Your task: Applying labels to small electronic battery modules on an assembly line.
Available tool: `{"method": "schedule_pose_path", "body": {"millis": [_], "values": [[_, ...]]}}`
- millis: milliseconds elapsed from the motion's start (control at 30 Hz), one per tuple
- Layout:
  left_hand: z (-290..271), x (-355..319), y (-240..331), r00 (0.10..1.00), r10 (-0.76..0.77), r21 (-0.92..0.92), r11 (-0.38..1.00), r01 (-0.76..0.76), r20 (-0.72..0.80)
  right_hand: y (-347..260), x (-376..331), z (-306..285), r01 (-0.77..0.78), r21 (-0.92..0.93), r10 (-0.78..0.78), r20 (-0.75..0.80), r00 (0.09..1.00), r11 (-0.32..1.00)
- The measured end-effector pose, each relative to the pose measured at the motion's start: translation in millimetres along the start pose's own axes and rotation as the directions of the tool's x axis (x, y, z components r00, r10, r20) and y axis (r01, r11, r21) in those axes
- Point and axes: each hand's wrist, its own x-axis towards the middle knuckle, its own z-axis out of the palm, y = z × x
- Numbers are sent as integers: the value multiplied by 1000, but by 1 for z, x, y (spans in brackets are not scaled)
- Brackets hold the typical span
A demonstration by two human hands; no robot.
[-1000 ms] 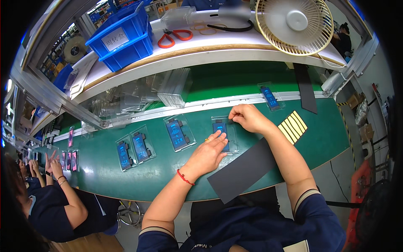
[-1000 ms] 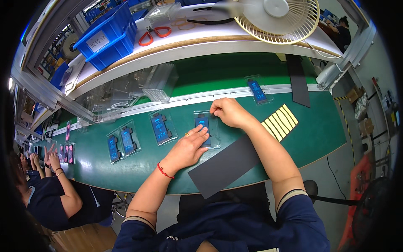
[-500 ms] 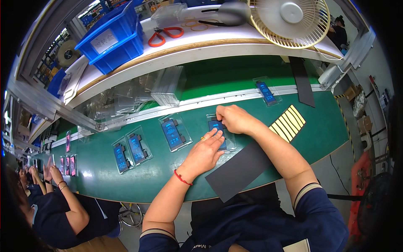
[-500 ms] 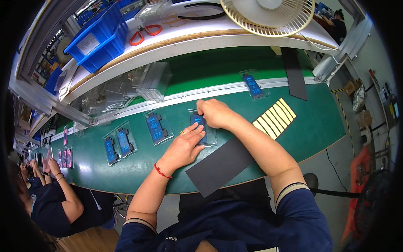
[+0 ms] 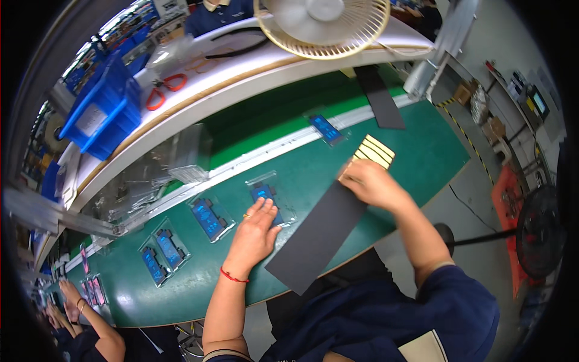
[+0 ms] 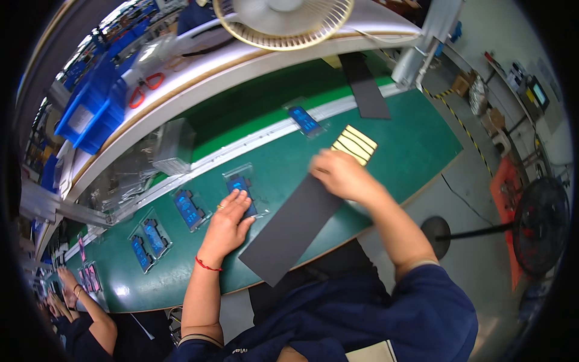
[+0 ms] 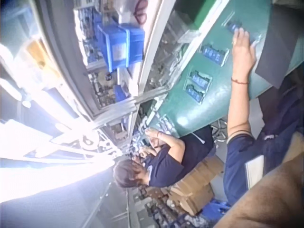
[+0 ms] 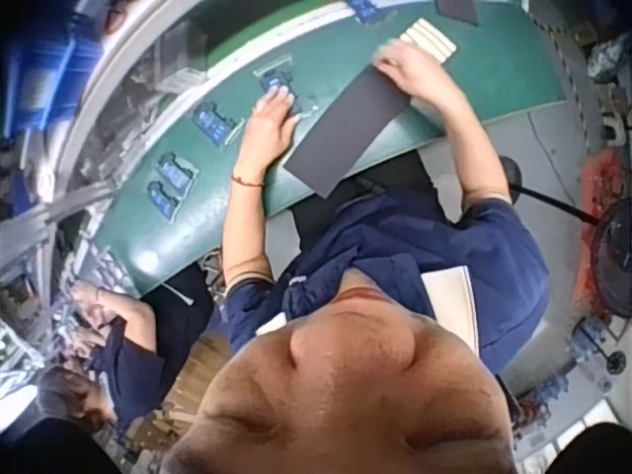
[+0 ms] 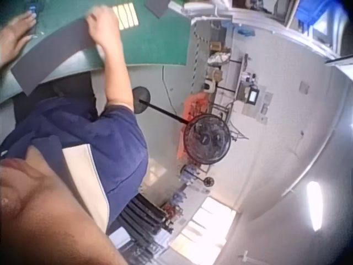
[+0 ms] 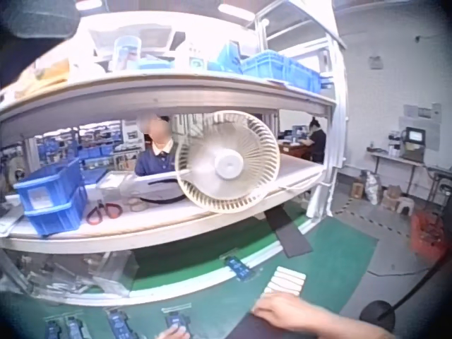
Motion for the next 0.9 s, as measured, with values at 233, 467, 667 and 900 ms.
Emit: {"method": "schedule_pose_path", "body": {"millis": [233,467,667,900], "values": [[9,-6,0,999,-14,12,1000,14,38,39,-51,-31,-154,133,104,323,941,979],[10,-9,1,997,-51,-13,999,52,56,38,-28,-32,-193,-37,182,538,823,981],[8,-2,-3,1000,1,-7,1000,-1,3,31,-13,-46,-301,231,191,401,896,925],[11,-3,-5,999,-44,-20,999,44,1,-45,50,29,13,341,-115,281,953,940]]}}
